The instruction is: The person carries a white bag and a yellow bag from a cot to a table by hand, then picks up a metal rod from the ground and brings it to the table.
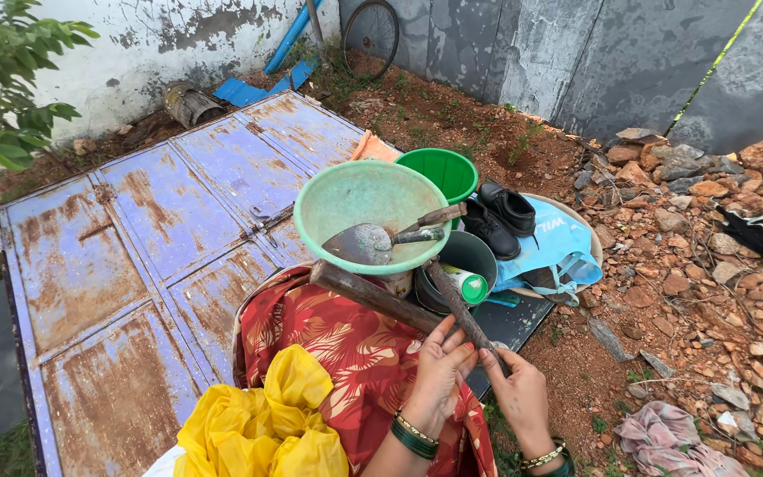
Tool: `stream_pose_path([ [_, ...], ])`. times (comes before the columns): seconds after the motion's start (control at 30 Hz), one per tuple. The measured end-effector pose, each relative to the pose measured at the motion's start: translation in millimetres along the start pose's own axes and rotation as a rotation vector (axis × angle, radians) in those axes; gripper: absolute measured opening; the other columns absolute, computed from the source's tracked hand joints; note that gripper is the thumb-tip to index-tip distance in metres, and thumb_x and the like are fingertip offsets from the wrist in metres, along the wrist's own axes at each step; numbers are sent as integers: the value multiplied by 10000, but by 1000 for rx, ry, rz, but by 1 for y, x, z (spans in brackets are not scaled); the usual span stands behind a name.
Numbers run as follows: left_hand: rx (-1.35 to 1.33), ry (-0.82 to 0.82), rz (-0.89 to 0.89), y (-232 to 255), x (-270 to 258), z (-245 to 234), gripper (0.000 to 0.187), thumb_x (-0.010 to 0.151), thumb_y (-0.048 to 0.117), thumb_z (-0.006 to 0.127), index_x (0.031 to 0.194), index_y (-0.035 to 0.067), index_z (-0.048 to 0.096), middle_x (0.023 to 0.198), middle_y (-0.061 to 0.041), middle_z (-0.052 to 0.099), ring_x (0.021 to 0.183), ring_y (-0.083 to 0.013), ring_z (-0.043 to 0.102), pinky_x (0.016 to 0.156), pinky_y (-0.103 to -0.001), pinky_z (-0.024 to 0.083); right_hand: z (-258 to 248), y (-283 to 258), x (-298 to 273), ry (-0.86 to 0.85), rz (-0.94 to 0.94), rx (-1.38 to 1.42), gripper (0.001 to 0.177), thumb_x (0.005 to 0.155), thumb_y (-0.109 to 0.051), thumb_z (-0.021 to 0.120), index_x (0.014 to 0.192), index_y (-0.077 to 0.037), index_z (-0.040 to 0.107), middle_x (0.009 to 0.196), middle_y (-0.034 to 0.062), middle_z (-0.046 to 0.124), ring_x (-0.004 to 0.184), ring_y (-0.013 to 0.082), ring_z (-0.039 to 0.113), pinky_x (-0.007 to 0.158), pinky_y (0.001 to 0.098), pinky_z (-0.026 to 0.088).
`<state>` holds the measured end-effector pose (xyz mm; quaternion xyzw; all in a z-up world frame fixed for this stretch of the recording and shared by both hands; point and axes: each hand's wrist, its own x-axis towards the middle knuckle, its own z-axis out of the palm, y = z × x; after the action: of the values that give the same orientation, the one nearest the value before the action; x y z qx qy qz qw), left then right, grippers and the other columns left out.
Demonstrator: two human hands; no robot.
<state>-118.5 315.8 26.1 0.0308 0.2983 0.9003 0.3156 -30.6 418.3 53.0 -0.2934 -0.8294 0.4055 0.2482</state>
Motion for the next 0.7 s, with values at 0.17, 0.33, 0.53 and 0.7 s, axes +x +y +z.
stream_pose_path([
  [0.17, -19, 87, 65, 18, 20, -3, 676, 897, -95, 594, 1523, 47, 383, 1343, -136, 626, 1076, -188, 671, 900, -318, 590, 23, -12, 27, -81, 13, -2, 400, 866, -424, 728, 1065, -84, 795, 585, 83, 683, 492, 113, 548, 490, 324, 452],
  [0.33, -19, 117, 198, 28, 49, -4, 694, 885, -109, 583, 1531, 41, 382, 1344, -136, 640, 1075, -170, 672, 882, -288, 583, 36, -23, 71, -167, -45, -13, 406, 831, -435, 742, 1057, -103, 794, 569, 109, 705, 486, 140, 688, 488, 329, 490],
  [0.53, 13, 171, 347, 30, 122, -25, 716, 908, -93, 592, 1575, -13, 345, 1323, -152, 630, 1053, -161, 665, 877, -285, 571, 58, -29, 136, -216, -213, -206, 403, 823, -474, 749, 1085, -174, 804, 593, 125, 691, 560, 271, 688, 569, 405, 512],
  [0.7, 236, 326, 502, 38, 186, -49, 784, 911, -78, 581, 1586, 63, 208, 1517, -188, 497, 1276, -239, 554, 1013, -339, 494, 90, -31, 200, -71, -762, -304, 271, 817, -382, 758, 989, -174, 784, 770, 21, 697, 783, 241, 670, 627, 406, 514],
])
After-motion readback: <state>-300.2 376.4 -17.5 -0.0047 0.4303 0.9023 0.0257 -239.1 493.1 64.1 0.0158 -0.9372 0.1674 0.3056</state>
